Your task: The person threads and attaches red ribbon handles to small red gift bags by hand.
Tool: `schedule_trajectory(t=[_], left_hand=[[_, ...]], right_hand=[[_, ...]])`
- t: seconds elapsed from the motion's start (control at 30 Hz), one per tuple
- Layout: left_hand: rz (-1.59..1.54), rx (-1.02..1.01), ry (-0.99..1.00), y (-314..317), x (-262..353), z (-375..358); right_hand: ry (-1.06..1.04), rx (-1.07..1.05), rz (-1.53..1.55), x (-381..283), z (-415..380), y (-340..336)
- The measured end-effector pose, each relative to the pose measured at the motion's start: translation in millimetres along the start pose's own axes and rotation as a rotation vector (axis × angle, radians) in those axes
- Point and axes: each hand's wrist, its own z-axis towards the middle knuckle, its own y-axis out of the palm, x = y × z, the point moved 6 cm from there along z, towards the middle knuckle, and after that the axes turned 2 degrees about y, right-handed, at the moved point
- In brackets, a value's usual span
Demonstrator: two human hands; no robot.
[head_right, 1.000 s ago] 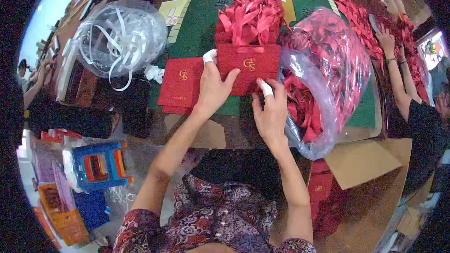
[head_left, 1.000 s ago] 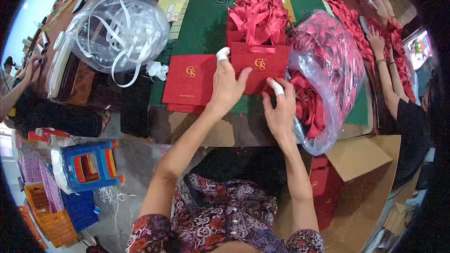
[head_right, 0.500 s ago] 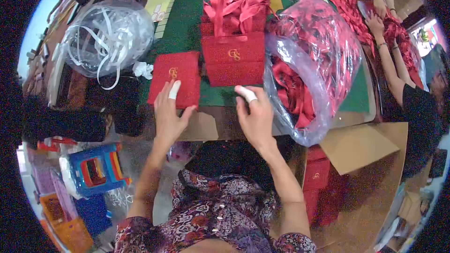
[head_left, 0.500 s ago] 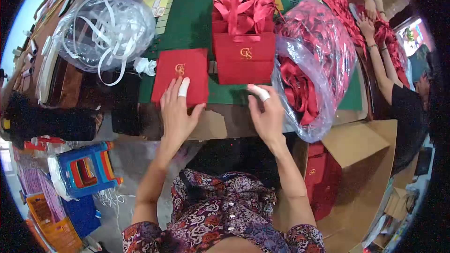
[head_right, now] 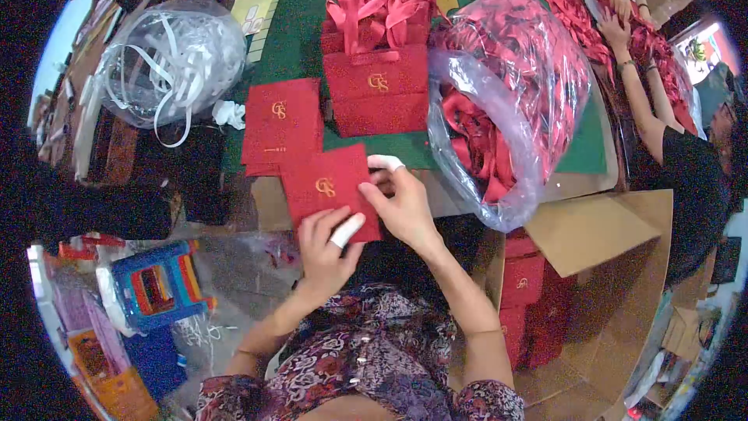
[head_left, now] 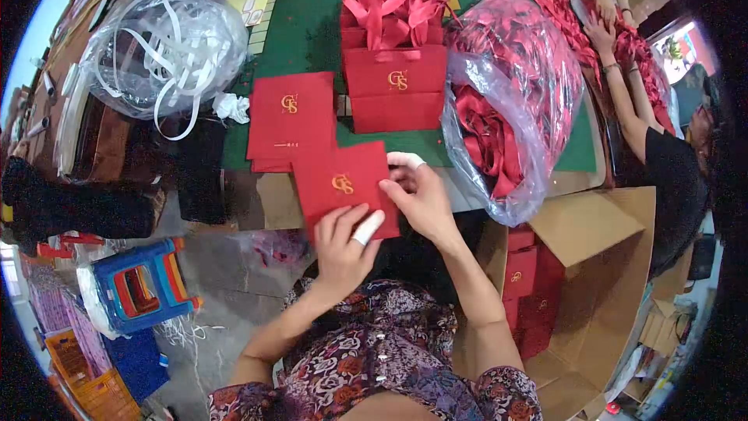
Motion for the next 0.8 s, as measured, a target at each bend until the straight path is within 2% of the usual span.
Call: schedule_trajectory(t=[0.2,0.27,0.33,0.43,0.47,0.53,0.67,0.73,0.8], left_hand=[[-0.101,-0.09,0.109,25,13,6],[-0.118,-0.117,0.17,32,9,6],[-0.098,-0.193,0.26,38,8,6],[-0.113,-0.215,0.277,36,7,9],[-0.112,-0.218,0.274,35,8,10],[-0.196,-0.215,0.229,31,9,13],[-0.259,-0.19,0.195,23,8,22],[-0.382,-0.163,0.07,21,-2,31],[-0.43,-0.185,-0.083,15,-7,43]], right_hand=[[-0.024,0.136,-0.18,-3,-15,-38],[-0.07,0.237,-0.42,-9,-21,-52],[-0.157,0.368,-0.513,-22,-26,-67],[-0.168,0.582,-0.664,-29,-26,-92],[-0.1,0.594,-0.712,-30,-24,-98],[-0.165,0.695,-0.865,-26,-21,-103],[-0.095,0.583,-0.92,-20,-16,-100],[-0.43,0.577,-0.86,-36,-21,-87],[-0.428,0.44,-0.765,-46,-28,-66]])
